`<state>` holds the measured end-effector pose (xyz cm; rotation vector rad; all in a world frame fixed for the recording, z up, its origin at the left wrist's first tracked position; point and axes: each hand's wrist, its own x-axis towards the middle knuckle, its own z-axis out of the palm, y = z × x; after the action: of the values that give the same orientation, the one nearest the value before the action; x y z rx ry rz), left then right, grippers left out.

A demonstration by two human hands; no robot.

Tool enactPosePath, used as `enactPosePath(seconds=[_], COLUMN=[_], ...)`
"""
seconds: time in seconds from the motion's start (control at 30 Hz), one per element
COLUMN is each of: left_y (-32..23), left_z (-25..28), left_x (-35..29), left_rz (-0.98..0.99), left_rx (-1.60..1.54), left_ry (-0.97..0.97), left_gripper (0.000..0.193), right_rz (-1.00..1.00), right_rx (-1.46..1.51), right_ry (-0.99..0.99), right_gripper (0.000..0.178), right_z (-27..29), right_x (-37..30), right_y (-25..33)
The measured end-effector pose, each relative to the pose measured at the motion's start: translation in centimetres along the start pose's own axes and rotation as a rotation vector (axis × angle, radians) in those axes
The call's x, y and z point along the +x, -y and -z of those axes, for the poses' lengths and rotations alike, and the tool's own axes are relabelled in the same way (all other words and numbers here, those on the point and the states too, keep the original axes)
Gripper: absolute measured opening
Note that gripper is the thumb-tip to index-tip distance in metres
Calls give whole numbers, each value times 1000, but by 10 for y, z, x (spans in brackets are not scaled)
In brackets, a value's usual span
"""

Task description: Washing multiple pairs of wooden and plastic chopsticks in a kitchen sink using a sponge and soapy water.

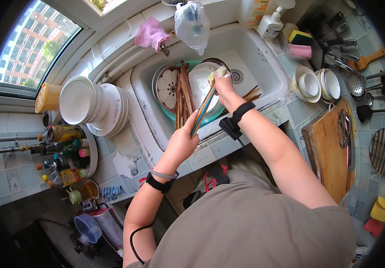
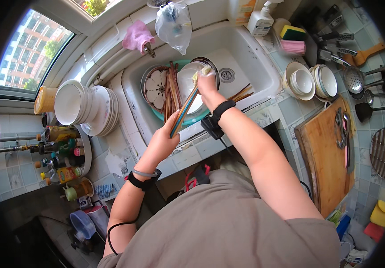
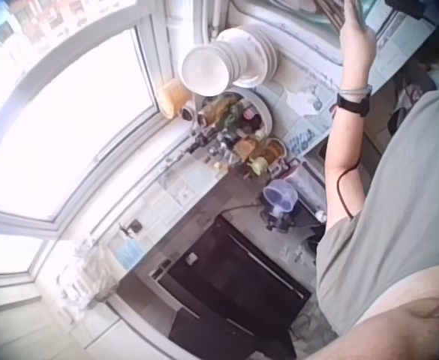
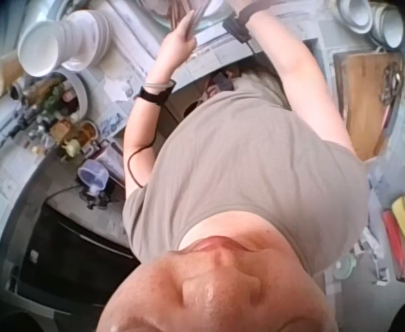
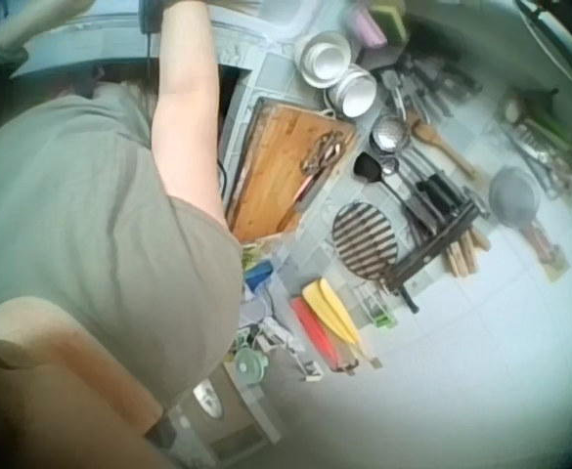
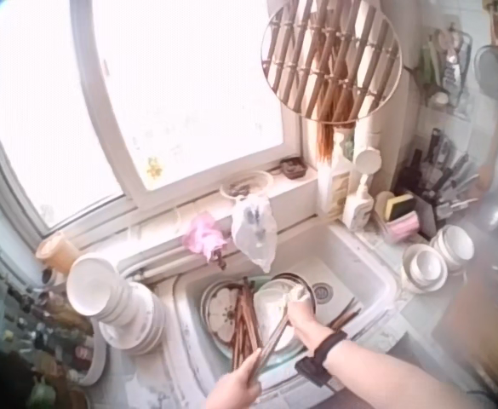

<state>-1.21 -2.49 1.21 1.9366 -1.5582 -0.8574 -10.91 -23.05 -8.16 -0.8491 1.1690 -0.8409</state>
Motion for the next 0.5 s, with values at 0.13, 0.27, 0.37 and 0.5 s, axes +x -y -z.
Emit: enactPosePath(seconds=[0.13, 0.27, 0.37, 0.5], left_y=[-1, 5, 14, 28], left_z=[23, 22, 15, -3], left_x=[-4, -1, 5, 18], left_rz=[132, 351, 246, 39], left_rx=[-410, -600, -511, -62], left_ry=[124, 220, 140, -65], left_gripper=[64, 60, 59, 58], right_rz=[-50, -199, -180, -130], right_rx=[55, 165, 204, 84], right_ry=[210, 287, 186, 273], right_gripper=[24, 34, 38, 32], right_z=[7, 7, 10, -21], right_x=[-14, -6, 0, -52], right_y=[18, 13, 10, 0])
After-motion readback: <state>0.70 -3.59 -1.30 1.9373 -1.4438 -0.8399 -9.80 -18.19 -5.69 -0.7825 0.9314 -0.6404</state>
